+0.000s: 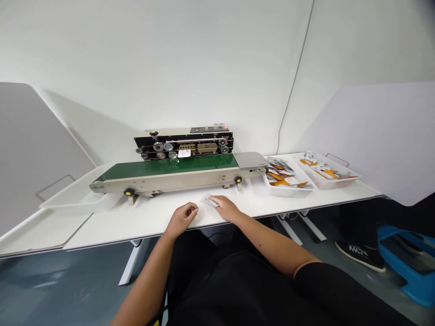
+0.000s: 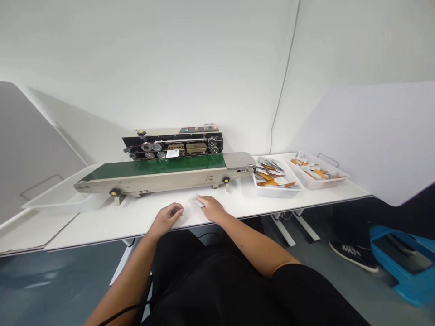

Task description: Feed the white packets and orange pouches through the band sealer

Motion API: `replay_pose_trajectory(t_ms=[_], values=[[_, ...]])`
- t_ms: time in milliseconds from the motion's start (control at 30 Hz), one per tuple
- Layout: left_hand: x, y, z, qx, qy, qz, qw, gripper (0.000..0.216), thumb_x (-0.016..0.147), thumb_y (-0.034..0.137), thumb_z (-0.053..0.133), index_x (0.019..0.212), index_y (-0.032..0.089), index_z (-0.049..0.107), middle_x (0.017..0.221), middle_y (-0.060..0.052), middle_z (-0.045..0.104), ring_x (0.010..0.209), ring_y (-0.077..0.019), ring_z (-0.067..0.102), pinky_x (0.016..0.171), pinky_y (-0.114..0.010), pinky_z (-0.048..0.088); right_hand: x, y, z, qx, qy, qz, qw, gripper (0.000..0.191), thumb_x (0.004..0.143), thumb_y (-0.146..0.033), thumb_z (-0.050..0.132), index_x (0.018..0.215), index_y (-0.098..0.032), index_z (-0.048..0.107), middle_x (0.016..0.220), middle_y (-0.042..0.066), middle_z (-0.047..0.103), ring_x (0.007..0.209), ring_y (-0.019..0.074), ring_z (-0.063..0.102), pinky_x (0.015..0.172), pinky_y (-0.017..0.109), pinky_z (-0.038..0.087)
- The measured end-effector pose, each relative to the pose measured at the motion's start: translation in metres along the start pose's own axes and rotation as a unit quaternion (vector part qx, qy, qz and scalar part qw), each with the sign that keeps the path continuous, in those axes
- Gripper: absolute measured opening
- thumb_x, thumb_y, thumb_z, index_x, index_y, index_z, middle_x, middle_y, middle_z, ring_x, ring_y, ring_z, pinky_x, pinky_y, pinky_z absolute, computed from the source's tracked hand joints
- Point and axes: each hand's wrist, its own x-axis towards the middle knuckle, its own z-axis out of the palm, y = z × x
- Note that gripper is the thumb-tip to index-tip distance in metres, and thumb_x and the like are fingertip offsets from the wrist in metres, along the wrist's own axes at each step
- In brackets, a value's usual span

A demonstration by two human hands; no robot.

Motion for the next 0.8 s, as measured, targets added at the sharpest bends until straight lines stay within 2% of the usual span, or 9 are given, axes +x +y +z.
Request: replay_pose_trajectory(t_ms=[67, 133, 200, 267, 367, 467, 600, 700, 800], values=[[0.000, 0.000, 0.000, 0.014, 0.003, 0.003, 1.000, 0.020, 0.096, 0.039, 0.059, 0.095, 0.020, 0.066, 0.081, 0.000, 0.068, 0.070, -0.0154, 0.059, 0.066, -0.025, 0.045, 0.000, 0.000, -0.003, 0.033, 0.015, 0.000, 0.999, 0.048, 0.095, -0.019, 0.050, 0.142, -0.024, 0.061, 0.147, 0.007, 0.059, 0.138, 0.0246, 0.049, 0.119, 0.044, 0.037], [0.000, 0.001, 0.000, 0.024, 0.011, 0.007, 1.000, 0.020, 0.096, 0.039, 0.058, 0.097, 0.020, 0.066, 0.080, 0.000, 0.066, 0.069, -0.0150, 0.057, 0.066, -0.025, 0.045, -0.002, -0.002, -0.006, 0.060, 0.058, -0.010, 0.996, 0.043, 0.098, -0.023, 0.048, 0.138, -0.023, 0.063, 0.144, 0.009, 0.059, 0.138, 0.0250, 0.048, 0.119, 0.045, 0.035], [0.000, 0.004, 0.000, 0.022, 0.017, 0.013, 1.000, 0.021, 0.096, 0.038, 0.058, 0.104, 0.020, 0.065, 0.085, 0.000, 0.066, 0.067, -0.0142, 0.056, 0.065, -0.025, 0.045, -0.006, -0.005, -0.011, 0.101, 0.101, -0.029, 0.989, 0.039, 0.100, -0.026, 0.046, 0.134, -0.022, 0.065, 0.136, 0.010, 0.062, 0.132, 0.0240, 0.052, 0.117, 0.044, 0.038], [-0.001, 0.006, 0.000, 0.009, 0.008, 0.024, 1.000, 0.026, 0.096, 0.036, 0.058, 0.115, 0.020, 0.061, 0.095, -0.003, 0.067, 0.065, -0.0130, 0.054, 0.063, -0.025, 0.045, -0.011, -0.008, -0.016, 0.165, 0.113, -0.038, 0.979, 0.034, 0.100, -0.030, 0.049, 0.129, -0.022, 0.066, 0.128, 0.010, 0.066, 0.123, 0.0223, 0.059, 0.111, 0.041, 0.044], [-0.003, 0.010, 0.000, -0.001, -0.034, 0.051, 0.998, 0.045, 0.094, 0.036, 0.062, 0.136, 0.021, 0.051, 0.115, -0.007, 0.066, 0.068, -0.0126, 0.055, 0.065, -0.026, 0.048, -0.020, -0.012, -0.020, 0.248, 0.071, -0.019, 0.966, 0.031, 0.093, -0.034, 0.063, 0.121, -0.023, 0.066, 0.123, 0.006, 0.068, 0.111, 0.0213, 0.065, 0.099, 0.036, 0.051], [-0.005, 0.010, 0.000, 0.015, -0.082, 0.061, 0.995, 0.058, 0.092, 0.037, 0.066, 0.145, 0.024, 0.047, 0.123, -0.008, 0.066, 0.075, -0.0145, 0.058, 0.073, -0.028, 0.050, -0.023, -0.013, -0.018, 0.282, 0.003, 0.001, 0.959, 0.041, 0.085, -0.034, 0.071, 0.124, -0.024, 0.061, 0.108, 0.003, 0.071, 0.088, 0.0186, 0.069, 0.080, 0.031, 0.056], [-0.003, 0.008, -0.001, 0.047, -0.113, 0.050, 0.991, 0.042, 0.094, 0.037, 0.064, 0.133, 0.023, 0.061, 0.106, -0.005, 0.073, 0.080, -0.0180, 0.063, 0.076, -0.028, 0.049, -0.024, -0.011, -0.012, 0.300, -0.039, 0.030, 0.953, 0.040, 0.085, -0.035, 0.072, 0.119, -0.025, 0.056, 0.081, -0.003, 0.067, 0.063, 0.0160, 0.067, 0.061, 0.028, 0.055], [-0.001, 0.007, -0.002, 0.039, -0.132, 0.059, 0.989, 0.030, 0.096, 0.039, 0.061, 0.120, 0.023, 0.069, 0.104, -0.005, 0.074, 0.086, -0.0199, 0.066, 0.080, -0.029, 0.050, -0.025, -0.013, -0.011, 0.313, -0.051, 0.042, 0.948, 0.042, 0.084, -0.038, 0.073, 0.117, -0.026, 0.051, 0.079, -0.004, 0.067, 0.059, 0.0167, 0.069, 0.056, 0.028, 0.056], [0.000, 0.005, -0.001, 0.014, -0.125, 0.054, 0.991, 0.028, 0.096, 0.040, 0.062, 0.114, 0.021, 0.071, 0.103, -0.005, 0.075, 0.087, -0.0203, 0.067, 0.079, -0.028, 0.051, -0.025, -0.016, -0.014, 0.311, -0.055, 0.046, 0.948, 0.043, 0.083, -0.038, 0.074, 0.116, -0.026, 0.049, 0.078, -0.005, 0.067, 0.059, 0.0169, 0.070, 0.054, 0.027, 0.057]])
